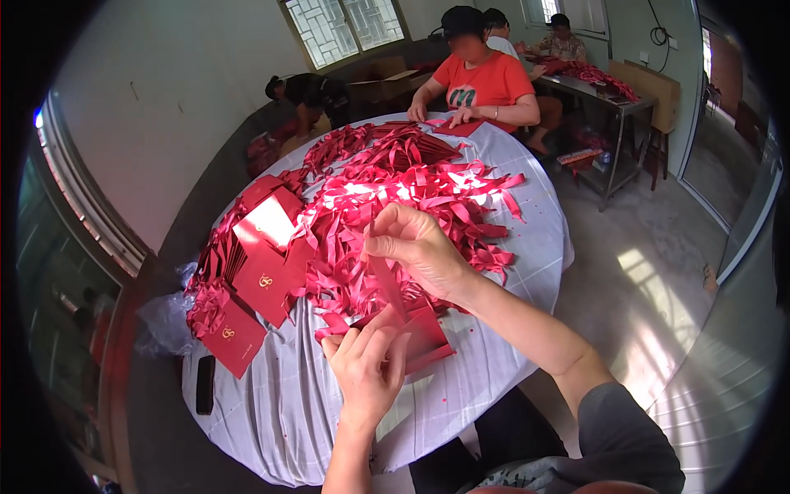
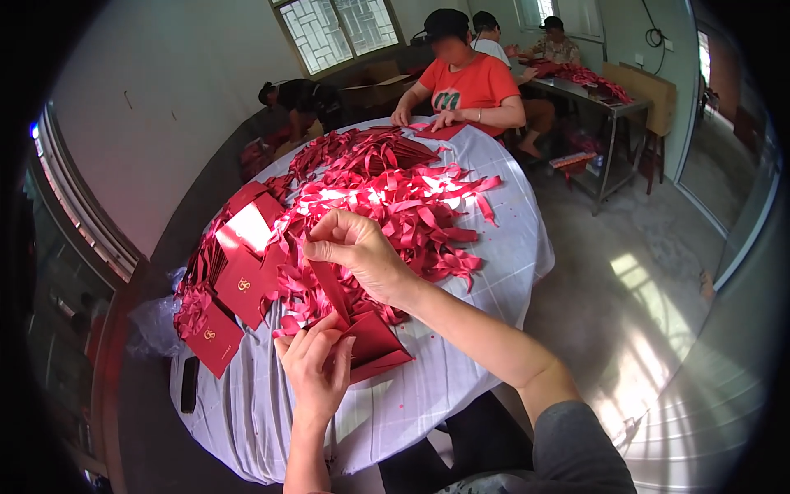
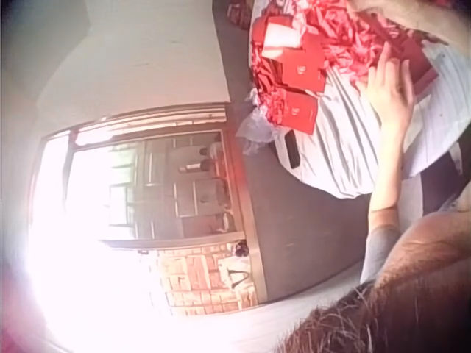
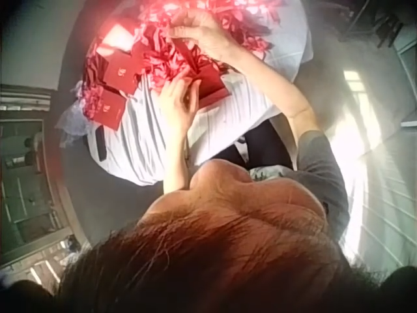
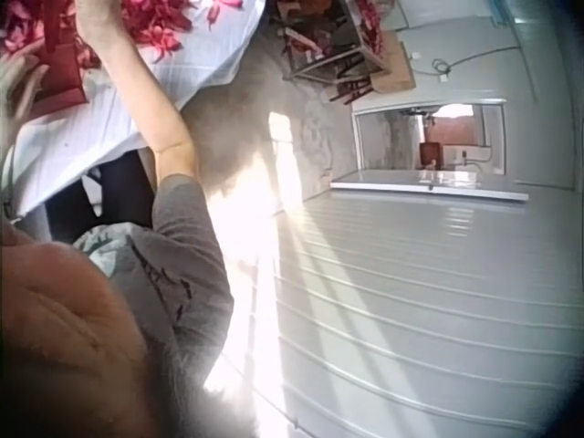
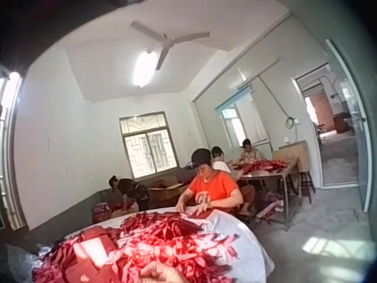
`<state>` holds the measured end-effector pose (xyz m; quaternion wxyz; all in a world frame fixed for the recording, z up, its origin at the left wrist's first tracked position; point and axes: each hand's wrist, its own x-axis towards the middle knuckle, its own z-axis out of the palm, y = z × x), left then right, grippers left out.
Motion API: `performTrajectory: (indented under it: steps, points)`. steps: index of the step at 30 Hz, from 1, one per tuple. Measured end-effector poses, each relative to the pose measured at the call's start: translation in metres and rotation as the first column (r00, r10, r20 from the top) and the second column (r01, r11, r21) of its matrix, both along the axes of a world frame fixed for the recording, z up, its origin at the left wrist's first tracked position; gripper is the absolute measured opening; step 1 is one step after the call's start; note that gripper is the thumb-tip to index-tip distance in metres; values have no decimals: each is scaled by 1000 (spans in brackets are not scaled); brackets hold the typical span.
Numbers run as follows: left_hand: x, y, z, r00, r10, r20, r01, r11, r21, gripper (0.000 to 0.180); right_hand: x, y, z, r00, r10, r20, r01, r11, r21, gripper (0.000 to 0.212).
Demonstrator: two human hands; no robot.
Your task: The person attaches ribbon handles to paper gift bags by hand.
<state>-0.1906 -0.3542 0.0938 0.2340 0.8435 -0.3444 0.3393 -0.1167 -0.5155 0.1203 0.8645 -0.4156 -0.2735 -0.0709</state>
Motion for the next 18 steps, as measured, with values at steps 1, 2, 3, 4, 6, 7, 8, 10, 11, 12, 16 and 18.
performTrajectory:
  steps: [1,2,3,4,6,7,8,10,11,12,16,18]
  points:
    - [0,-1,0,1000,3,3,-3,1000,-5,16,0,1,0,1000,3,0,-3,1000,2,10]
    - [0,-1,1,1000,7,8,-7,1000,-11,16,1,1,0,1000,8,7,-8,1000,13,10]
    - [0,-1,1,1000,10,10,-10,1000,-9,16,2,2,1,1000,13,15,-13,1000,23,11]
    - [-1,0,0,1000,3,9,-3,1000,-14,16,1,4,-1,1000,-1,24,0,999,43,10]
    - [0,0,0,1000,0,18,0,1000,-22,16,1,7,-2,999,-12,42,10,998,59,10]
    - [3,-1,-1,999,0,40,0,1000,-12,16,1,7,0,999,30,37,-33,997,75,9]
    - [4,-4,-2,998,-15,58,15,1000,-4,16,-1,3,1,998,57,28,-59,994,90,9]
    - [5,-4,-2,998,-1,63,1,1000,-9,15,-1,-1,3,990,140,5,-139,980,145,9]
    - [6,-3,-3,998,-3,70,3,1000,-2,15,0,0,2,981,196,4,-193,962,195,10]
    - [5,-3,-1,997,8,73,-8,1000,-1,14,2,1,1,981,194,10,-192,962,192,11]
    - [-2,-3,2,1000,22,-4,-22,1000,-20,14,5,1,-3,978,206,-43,-194,961,197,10]
    - [0,-1,0,999,9,37,-9,1000,-8,14,9,-10,-8,974,217,-71,-207,969,134,14]
